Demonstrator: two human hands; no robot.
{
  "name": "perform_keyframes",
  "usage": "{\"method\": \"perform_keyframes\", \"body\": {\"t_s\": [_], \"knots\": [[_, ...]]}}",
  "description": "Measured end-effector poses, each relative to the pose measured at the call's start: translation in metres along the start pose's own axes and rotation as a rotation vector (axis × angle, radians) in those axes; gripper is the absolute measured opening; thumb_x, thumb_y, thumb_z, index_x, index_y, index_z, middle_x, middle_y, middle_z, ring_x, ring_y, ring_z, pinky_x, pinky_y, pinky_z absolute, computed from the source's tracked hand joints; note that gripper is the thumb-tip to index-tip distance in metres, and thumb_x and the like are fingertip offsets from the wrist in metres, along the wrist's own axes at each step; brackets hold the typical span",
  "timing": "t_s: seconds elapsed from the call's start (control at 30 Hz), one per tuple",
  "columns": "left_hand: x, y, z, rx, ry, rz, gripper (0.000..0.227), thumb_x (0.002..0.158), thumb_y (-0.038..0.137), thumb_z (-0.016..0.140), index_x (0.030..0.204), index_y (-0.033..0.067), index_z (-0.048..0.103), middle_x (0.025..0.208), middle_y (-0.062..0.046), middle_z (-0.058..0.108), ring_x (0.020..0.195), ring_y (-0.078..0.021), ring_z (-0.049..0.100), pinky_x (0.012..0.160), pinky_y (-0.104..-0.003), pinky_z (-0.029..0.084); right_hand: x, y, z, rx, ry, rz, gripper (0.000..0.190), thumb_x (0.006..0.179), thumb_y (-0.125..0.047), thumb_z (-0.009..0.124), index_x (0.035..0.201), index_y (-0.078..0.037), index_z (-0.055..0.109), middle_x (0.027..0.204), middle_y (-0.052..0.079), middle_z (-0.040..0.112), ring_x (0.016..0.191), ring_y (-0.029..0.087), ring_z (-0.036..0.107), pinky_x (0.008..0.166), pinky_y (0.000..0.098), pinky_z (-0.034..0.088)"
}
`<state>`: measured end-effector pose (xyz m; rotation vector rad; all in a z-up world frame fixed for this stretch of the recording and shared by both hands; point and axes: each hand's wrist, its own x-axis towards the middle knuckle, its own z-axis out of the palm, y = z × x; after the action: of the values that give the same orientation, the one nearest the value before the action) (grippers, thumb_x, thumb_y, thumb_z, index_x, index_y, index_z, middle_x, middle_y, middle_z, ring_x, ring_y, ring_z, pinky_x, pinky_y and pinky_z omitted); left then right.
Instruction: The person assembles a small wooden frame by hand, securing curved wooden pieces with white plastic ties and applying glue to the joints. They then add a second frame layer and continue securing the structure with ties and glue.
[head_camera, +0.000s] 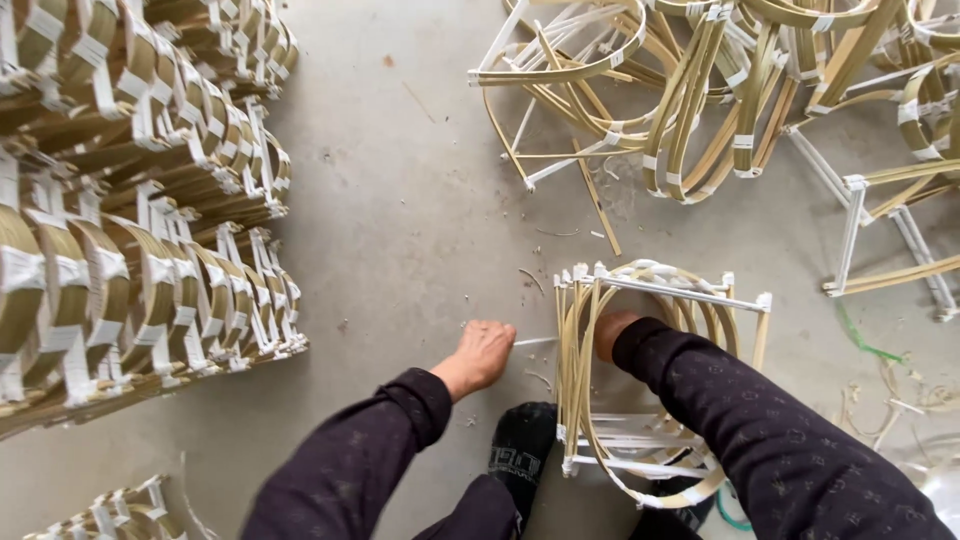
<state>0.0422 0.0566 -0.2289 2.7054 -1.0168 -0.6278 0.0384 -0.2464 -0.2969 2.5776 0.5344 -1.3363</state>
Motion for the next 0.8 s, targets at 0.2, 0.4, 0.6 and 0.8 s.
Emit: {"method": "perform_keyframes", "body": {"t_s": [0.2, 0.4, 0.6, 0.8], "knots": [[-0.039, -0.047, 0.006, -0.012, -0.143, -0.075, 0.012, 0.081, 0.004, 0.063, 0.081, 0.0071, 0.074, 0.091, -0.018, 0.073, 0.091, -0.0367, 0.071, 0.078, -0.047, 0.058, -0.015, -0.016, 0.014, -0.048, 0.102, -0.068, 0.025, 0.095, -0.018, 0.057, 0.113, -0.011, 0.073, 0.112, 0.016, 0.074, 0.103, 0.036, 0.071, 0.083, 0.0490, 0.057], [-0.079, -0.005, -0.125, -0.214, -0.034, -0.227, 0.017, 0.078, 0.007, 0.070, 0.093, -0.0014, 0.068, 0.087, -0.023, 0.072, 0.089, -0.0410, 0.068, 0.075, -0.050, 0.054, -0.075, -0.019, -0.043, -0.041, 0.045, -0.080, 0.023, 0.096, -0.019, 0.058, 0.106, -0.013, 0.078, 0.111, 0.011, 0.074, 0.104, 0.033, 0.069, 0.080, 0.0502, 0.055], [-0.089, 0.025, -0.110, -1.298, -0.151, -0.265, 0.031, 0.091, 0.002, 0.056, 0.115, -0.0009, 0.076, 0.083, -0.011, 0.070, 0.074, -0.0179, 0.065, 0.070, -0.037, 0.057, -0.213, -0.040, -0.131, 1.102, 0.021, -0.133, 0.031, 0.101, -0.020, 0.056, 0.121, 0.000, 0.070, 0.089, 0.015, 0.076, 0.075, 0.023, 0.070, 0.069, 0.0369, 0.062], [-0.091, 0.067, -0.118, -1.664, -0.145, -0.003, 0.035, 0.092, -0.006, 0.055, 0.122, 0.0033, 0.070, 0.113, -0.006, 0.074, 0.104, -0.0092, 0.072, 0.094, -0.022, 0.058, -0.312, -0.036, -0.152, 1.631, 0.091, -0.517, 0.048, 0.090, -0.016, 0.061, 0.136, -0.005, 0.064, 0.124, 0.005, 0.078, 0.110, 0.013, 0.075, 0.094, 0.0297, 0.062]]}}
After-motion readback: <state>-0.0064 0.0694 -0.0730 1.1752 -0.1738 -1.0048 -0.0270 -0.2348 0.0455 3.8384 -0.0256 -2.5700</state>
